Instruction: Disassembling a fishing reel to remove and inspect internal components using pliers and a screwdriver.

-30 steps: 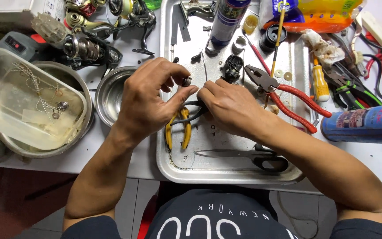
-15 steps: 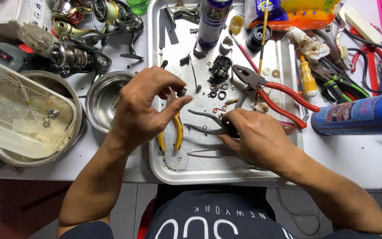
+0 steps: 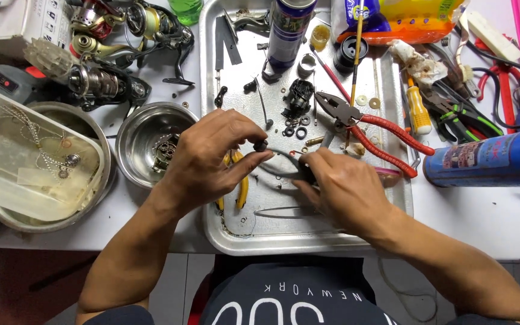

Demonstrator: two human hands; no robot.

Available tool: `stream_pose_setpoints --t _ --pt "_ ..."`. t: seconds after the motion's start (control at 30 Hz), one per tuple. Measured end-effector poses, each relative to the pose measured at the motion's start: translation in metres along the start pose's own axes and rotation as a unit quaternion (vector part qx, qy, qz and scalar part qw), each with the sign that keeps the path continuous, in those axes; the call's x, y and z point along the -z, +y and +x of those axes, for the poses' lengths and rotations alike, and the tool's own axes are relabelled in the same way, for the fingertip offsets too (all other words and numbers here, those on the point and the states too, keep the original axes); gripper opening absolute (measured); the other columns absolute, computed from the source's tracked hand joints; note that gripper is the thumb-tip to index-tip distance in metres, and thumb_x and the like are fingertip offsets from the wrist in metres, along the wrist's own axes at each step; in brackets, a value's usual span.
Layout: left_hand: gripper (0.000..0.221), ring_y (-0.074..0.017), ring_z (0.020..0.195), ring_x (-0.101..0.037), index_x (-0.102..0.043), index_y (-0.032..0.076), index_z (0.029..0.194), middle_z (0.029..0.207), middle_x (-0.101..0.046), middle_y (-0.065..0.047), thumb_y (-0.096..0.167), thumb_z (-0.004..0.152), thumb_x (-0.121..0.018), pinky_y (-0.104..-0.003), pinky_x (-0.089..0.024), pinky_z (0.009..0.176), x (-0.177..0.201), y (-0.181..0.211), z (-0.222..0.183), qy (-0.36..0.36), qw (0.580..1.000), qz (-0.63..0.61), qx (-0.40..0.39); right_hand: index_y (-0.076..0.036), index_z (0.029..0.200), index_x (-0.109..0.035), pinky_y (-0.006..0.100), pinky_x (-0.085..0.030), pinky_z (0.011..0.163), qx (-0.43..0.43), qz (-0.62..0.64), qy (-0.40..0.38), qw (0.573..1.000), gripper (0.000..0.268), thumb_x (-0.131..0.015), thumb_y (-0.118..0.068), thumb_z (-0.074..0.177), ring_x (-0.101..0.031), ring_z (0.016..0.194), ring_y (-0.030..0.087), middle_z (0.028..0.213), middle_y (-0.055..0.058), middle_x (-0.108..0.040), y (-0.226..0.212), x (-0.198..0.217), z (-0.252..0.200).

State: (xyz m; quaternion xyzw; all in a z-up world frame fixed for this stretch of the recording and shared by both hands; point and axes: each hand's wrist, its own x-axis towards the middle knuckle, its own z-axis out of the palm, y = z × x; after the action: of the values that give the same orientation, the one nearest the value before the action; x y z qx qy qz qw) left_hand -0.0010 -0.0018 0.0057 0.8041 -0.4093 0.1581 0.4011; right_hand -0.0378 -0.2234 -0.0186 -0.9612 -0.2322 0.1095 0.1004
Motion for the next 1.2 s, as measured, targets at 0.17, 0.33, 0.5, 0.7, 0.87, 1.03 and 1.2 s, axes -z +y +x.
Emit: stream_pose_setpoints --t 0.17,0.33,0.5,0.7,0.87,1.03,1.2 --pt "0.018 -0.0187 0.068 -0.058 -0.056 0.001 0.094 0.083 -0.061 -0.011 0.010 0.086 -0.069 -0.028 -0.051 0.062 0.002 -0.001 -0.004 0.046 0.999 -0.003 0.016 -0.006 0.102 -0.052 0.046 -0.049 0.047 0.025 0.048 0.065 0.996 0.035 -0.065 -0.033 0.084 -0.061 0.059 0.031 0.082 0.012 -0.062 -0.005 0.009 0.021" --pt "0.016 -0.0198 0.070 -0.057 -0.054 0.001 0.095 0.084 -0.060 -0.013 0.009 0.088 -0.066 -0.026 -0.052 0.059 0.009 -0.001 -0.006 0.107 0.993 0.015 0.051 -0.007 0.120 -0.044 0.047 -0.046 0.045 0.035 0.117 0.023 0.992 0.047 -0.064 -0.029 0.084 -0.060 0.057 0.035 0.088 0.018 -0.064 -0.021 0.012 0.049" --pt "0.018 -0.0180 0.066 -0.056 -0.056 -0.001 0.096 0.083 -0.057 -0.012 0.009 0.088 -0.068 -0.026 -0.050 0.062 0.016 0.011 0.000 0.152 0.982 0.021 0.111 -0.003 0.100 -0.038 0.038 -0.034 0.039 0.003 0.235 -0.043 0.971 0.028 -0.058 -0.022 0.091 -0.041 0.042 0.020 0.052 0.005 -0.051 -0.031 0.009 0.070" --pt "0.018 -0.0170 0.065 -0.054 -0.056 -0.001 0.096 0.085 -0.058 -0.013 0.008 0.087 -0.068 -0.026 -0.050 0.061 0.013 0.008 -0.002 0.143 0.986 0.015 0.089 -0.004 0.097 -0.041 0.040 -0.045 0.044 0.019 0.215 -0.038 0.976 0.021 -0.054 -0.020 0.091 -0.056 0.051 0.026 0.066 0.010 -0.059 -0.041 -0.004 0.073" --pt "0.015 -0.0180 0.069 -0.055 -0.056 0.000 0.097 0.085 -0.058 -0.012 0.007 0.089 -0.066 -0.027 -0.049 0.062 0.012 0.010 0.000 0.131 0.987 0.020 0.086 -0.004 0.105 -0.038 0.043 -0.047 0.046 0.023 0.212 -0.036 0.976 0.022 -0.045 -0.022 0.092 -0.058 0.056 0.031 0.078 0.017 -0.060 -0.045 -0.009 0.080" --pt "0.018 -0.0175 0.066 -0.053 -0.056 0.001 0.096 0.085 -0.058 -0.012 0.009 0.087 -0.070 -0.027 -0.048 0.062 0.012 0.006 -0.001 0.123 0.988 0.028 0.091 -0.011 0.104 -0.043 0.047 -0.045 0.048 0.006 0.136 -0.025 0.990 0.034 -0.048 -0.042 0.090 -0.059 0.069 0.033 0.098 0.014 -0.058 -0.021 0.013 0.051" --pt "0.016 -0.0216 0.073 -0.059 -0.053 -0.001 0.094 0.087 -0.058 -0.015 0.006 0.087 -0.066 -0.026 -0.057 0.064 0.005 0.002 -0.004 0.064 0.995 -0.039 0.062 -0.007 0.117 -0.053 0.044 -0.054 0.056 -0.122 -0.127 0.067 0.982 0.054 -0.058 -0.050 0.085 -0.057 0.087 0.030 0.106 0.014 -0.056 0.026 0.056 0.002"
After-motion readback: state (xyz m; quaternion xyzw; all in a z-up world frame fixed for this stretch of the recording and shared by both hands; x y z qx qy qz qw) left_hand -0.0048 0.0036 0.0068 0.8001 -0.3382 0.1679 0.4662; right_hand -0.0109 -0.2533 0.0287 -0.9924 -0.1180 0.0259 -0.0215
